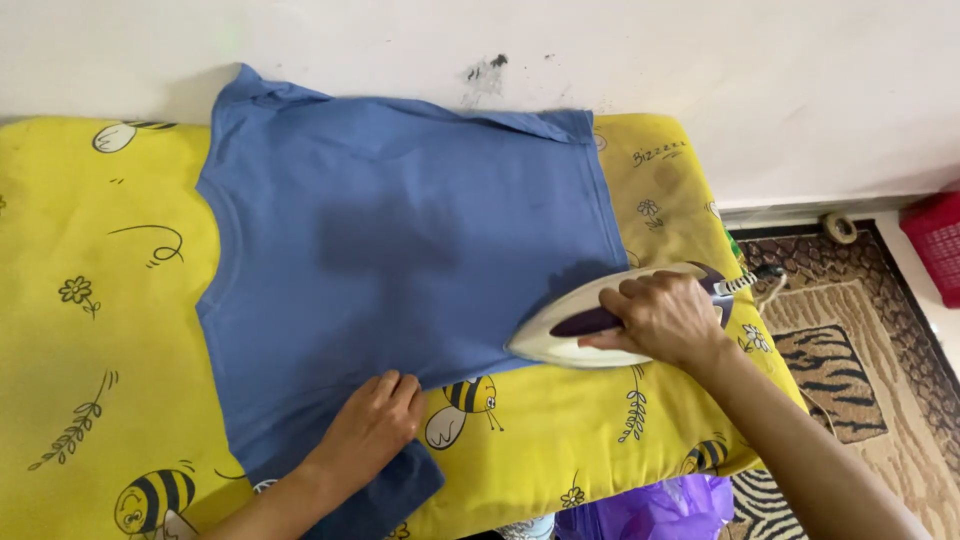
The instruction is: The person irons a blue t-shirt on a yellow ironing board, smoothing the front, back, and sleeves with a steam iron. They then fold the shirt neatly and place it on a stack of other folded clothes.
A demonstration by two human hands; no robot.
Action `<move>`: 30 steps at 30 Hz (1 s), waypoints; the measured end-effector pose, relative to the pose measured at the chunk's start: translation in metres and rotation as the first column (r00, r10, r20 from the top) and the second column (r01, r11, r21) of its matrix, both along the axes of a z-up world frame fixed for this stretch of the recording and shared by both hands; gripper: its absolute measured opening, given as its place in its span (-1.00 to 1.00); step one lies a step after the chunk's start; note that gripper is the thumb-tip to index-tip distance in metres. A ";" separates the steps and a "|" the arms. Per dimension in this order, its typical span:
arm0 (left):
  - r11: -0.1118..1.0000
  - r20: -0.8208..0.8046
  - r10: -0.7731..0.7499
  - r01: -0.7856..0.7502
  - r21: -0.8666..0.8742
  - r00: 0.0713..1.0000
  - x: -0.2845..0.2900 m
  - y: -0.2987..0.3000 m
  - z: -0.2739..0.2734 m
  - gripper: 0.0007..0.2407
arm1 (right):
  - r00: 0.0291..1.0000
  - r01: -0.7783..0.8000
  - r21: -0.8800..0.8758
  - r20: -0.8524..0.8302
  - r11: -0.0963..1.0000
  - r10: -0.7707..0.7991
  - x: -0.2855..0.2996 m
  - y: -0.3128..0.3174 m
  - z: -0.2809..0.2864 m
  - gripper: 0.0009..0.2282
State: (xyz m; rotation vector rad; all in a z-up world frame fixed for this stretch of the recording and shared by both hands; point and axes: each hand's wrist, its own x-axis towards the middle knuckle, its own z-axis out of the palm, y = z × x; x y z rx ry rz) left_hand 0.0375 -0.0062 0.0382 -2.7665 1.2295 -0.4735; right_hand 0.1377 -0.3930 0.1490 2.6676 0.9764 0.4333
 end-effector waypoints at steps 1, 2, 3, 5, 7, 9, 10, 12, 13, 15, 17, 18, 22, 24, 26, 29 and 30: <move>0.999 0.002 -0.007 0.007 0.031 1.000 -0.004 0.002 0.001 -0.85 | 0.968 -0.246 0.033 0.051 0.969 0.244 -0.004 -0.002 0.001 -0.40; 1.000 -0.003 -0.002 0.002 0.030 1.000 -0.006 0.003 0.001 -0.85 | 0.967 -0.251 0.033 0.045 0.967 0.250 -0.004 -0.002 -0.003 -0.40; 1.000 0.012 -0.004 0.004 0.016 1.000 -0.005 0.004 0.000 -0.86 | 0.986 -0.163 0.031 0.032 0.986 0.162 -0.004 -0.004 -0.007 -0.40; 1.000 0.027 -0.005 0.005 -0.001 1.000 -0.005 0.005 -0.002 -0.87 | 0.997 -0.074 0.026 0.018 0.997 0.073 -0.003 -0.004 -0.009 -0.39; 1.000 0.008 0.004 -0.004 -0.008 1.000 -0.006 0.007 -0.005 -0.89 | 0.988 -0.149 0.038 0.043 0.988 0.147 0.000 -0.003 -0.006 -0.40; 1.000 0.006 0.006 -0.006 -0.008 1.000 -0.005 0.009 -0.005 -0.88 | 0.981 -0.187 0.026 0.048 0.982 0.186 0.001 -0.009 0.001 -0.41; 1.000 0.000 0.004 -0.004 -0.007 1.000 -0.006 0.011 -0.005 -0.88 | 0.974 -0.222 0.015 0.050 0.975 0.221 0.000 -0.012 0.004 -0.42; 1.000 0.005 -0.001 0.001 -0.027 1.000 -0.006 0.014 -0.010 -0.88 | 0.978 -0.206 0.006 0.038 0.979 0.205 0.007 -0.033 -0.001 -0.43; 0.998 0.013 -0.003 0.003 -0.057 1.000 -0.006 0.013 -0.013 -0.89 | 0.981 -0.192 -0.012 0.026 0.981 0.193 0.012 -0.044 -0.001 -0.43; 0.997 -0.001 0.007 -0.007 -0.077 1.000 -0.005 0.014 -0.011 -0.89 | 0.980 -0.198 -0.028 0.025 0.980 0.199 0.012 -0.043 0.000 -0.43; 0.995 -0.021 0.012 -0.014 -0.100 1.000 -0.006 0.014 -0.011 -0.90 | 0.980 -0.199 -0.047 0.017 0.979 0.200 0.008 -0.032 -0.002 -0.44; 0.995 -0.034 0.006 -0.009 -0.102 0.999 -0.005 0.014 -0.010 -0.90 | 0.981 -0.195 -0.061 0.005 0.979 0.196 0.005 -0.022 -0.004 -0.42; 0.992 -0.007 0.007 -0.008 -0.126 1.000 -0.005 0.015 -0.012 -0.88 | 0.982 -0.165 -0.020 -0.096 0.986 0.162 -0.020 0.051 -0.010 -0.41; 0.993 -0.010 0.000 -0.001 -0.121 1.000 -0.004 0.014 -0.013 -0.90 | 0.976 -0.204 0.013 -0.071 0.979 0.205 -0.024 0.066 -0.006 -0.42; 0.993 -0.011 0.005 -0.006 -0.116 1.000 -0.005 0.015 -0.012 -0.91 | 0.966 -0.255 0.044 -0.042 0.966 0.257 -0.023 0.063 -0.005 -0.44; 0.995 -0.005 0.021 -0.022 -0.100 1.000 -0.005 0.017 -0.009 -0.91 | 0.978 -0.185 -0.052 -0.112 0.981 0.179 -0.013 0.025 -0.004 -0.42; 0.993 -0.012 0.012 -0.013 -0.120 1.000 -0.005 0.018 -0.011 -0.91 | 0.983 -0.175 -0.051 -0.060 0.983 0.172 -0.008 0.009 0.000 -0.43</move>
